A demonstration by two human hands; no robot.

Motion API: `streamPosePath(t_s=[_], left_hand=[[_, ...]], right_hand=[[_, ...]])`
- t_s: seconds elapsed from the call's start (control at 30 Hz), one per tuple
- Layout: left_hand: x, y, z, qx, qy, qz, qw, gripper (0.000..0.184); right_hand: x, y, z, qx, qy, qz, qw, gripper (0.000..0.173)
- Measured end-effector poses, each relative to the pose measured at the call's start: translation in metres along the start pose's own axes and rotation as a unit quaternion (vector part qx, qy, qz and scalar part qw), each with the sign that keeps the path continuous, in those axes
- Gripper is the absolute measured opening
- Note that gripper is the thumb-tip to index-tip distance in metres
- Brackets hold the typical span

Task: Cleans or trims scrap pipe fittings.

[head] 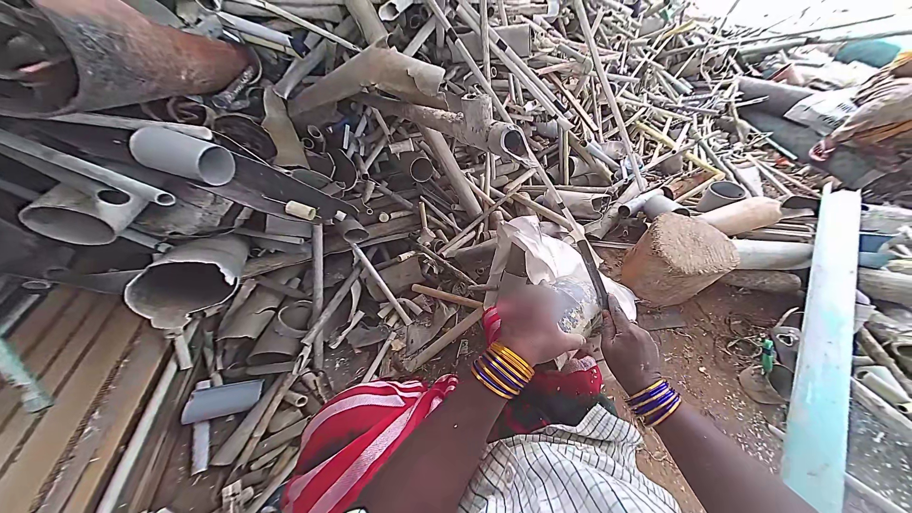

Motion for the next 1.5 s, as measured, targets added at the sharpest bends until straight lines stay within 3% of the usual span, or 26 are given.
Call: streamPosePath(t_s=[0.1, 0.17, 0.23, 0.27, 0.33, 0.43, 0.57, 0.73, 0.83, 0.9, 1.03, 1.17, 1.2, 1.33, 1.43, 1.5], left_hand=[[-0.003, 0.008, 0.009, -0.015, 0.015, -0.021, 1.0, 0.114], [-0.005, 0.007, 0.016, -0.022, 0.024, -0.033, 0.999, 0.111], [-0.007, 0.005, 0.021, -0.03, 0.03, -0.038, 0.998, 0.109], [-0.008, 0.004, 0.023, -0.033, 0.033, -0.04, 0.998, 0.109], [-0.01, 0.004, 0.024, -0.038, 0.041, -0.039, 0.998, 0.11], [-0.009, 0.004, 0.025, -0.032, 0.04, -0.036, 0.998, 0.11], [-0.005, -0.005, 0.021, -0.037, 0.033, -0.011, 0.999, 0.111], [-0.005, -0.007, 0.022, -0.037, 0.033, -0.008, 0.999, 0.111], [-0.004, -0.014, 0.02, -0.042, 0.029, 0.001, 0.999, 0.109], [-0.003, -0.018, 0.019, -0.037, 0.024, 0.01, 0.999, 0.11], [-0.002, -0.016, 0.019, -0.024, 0.02, -0.001, 1.0, 0.113], [0.003, -0.026, 0.012, -0.032, 0.016, 0.029, 0.999, 0.112], [0.002, -0.027, 0.011, -0.032, 0.014, 0.035, 0.999, 0.112], [0.003, -0.023, 0.01, -0.015, -0.002, 0.028, 0.999, 0.113], [0.007, -0.028, 0.007, -0.013, -0.01, 0.041, 0.999, 0.111], [0.006, -0.029, 0.006, -0.016, -0.006, 0.039, 0.999, 0.112]], right_hand=[[0.001, 0.017, -0.014, -0.076, -0.049, 0.018, 0.996, 0.041], [0.005, 0.006, 0.0, -0.026, -0.008, 0.009, 1.0, 0.041], [0.015, -0.011, 0.015, 0.1, 0.118, 0.017, 0.988, 0.046], [0.017, -0.011, 0.017, 0.124, 0.151, 0.019, 0.98, 0.047], [0.009, 0.009, 0.014, 0.07, 0.12, 0.015, 0.99, 0.046], [0.002, 0.015, 0.01, 0.033, 0.139, -0.007, 0.99, 0.047], [0.019, -0.023, 0.018, 0.157, 0.257, -0.021, 0.953, 0.051], [0.01, -0.005, 0.005, 0.038, 0.14, 0.015, 0.989, 0.047], [0.02, -0.032, 0.015, 0.134, 0.235, -0.001, 0.963, 0.049], [0.016, -0.028, 0.016, 0.153, 0.25, 0.001, 0.956, 0.05], [0.002, -0.007, 0.006, 0.052, 0.103, 0.022, 0.993, 0.046], [0.017, -0.039, 0.016, 0.184, 0.238, 0.003, 0.954, 0.05], [0.015, -0.036, 0.017, 0.182, 0.248, 0.003, 0.952, 0.05], [0.003, -0.021, 0.012, 0.087, 0.16, 0.025, 0.983, 0.047], [0.015, -0.045, 0.016, 0.164, 0.23, 0.004, 0.959, 0.049], [0.01, -0.037, 0.017, 0.152, 0.227, 0.0, 0.962, 0.049]])
Point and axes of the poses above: each hand's wrist, its own z-axis towards the middle knuckle, its own x-axis out of the palm, y = z × x, the point moved 10 cm from there along z, towards the middle knuckle, and after that the axes turned 4 degrees about -x, right-handed, at the moved point
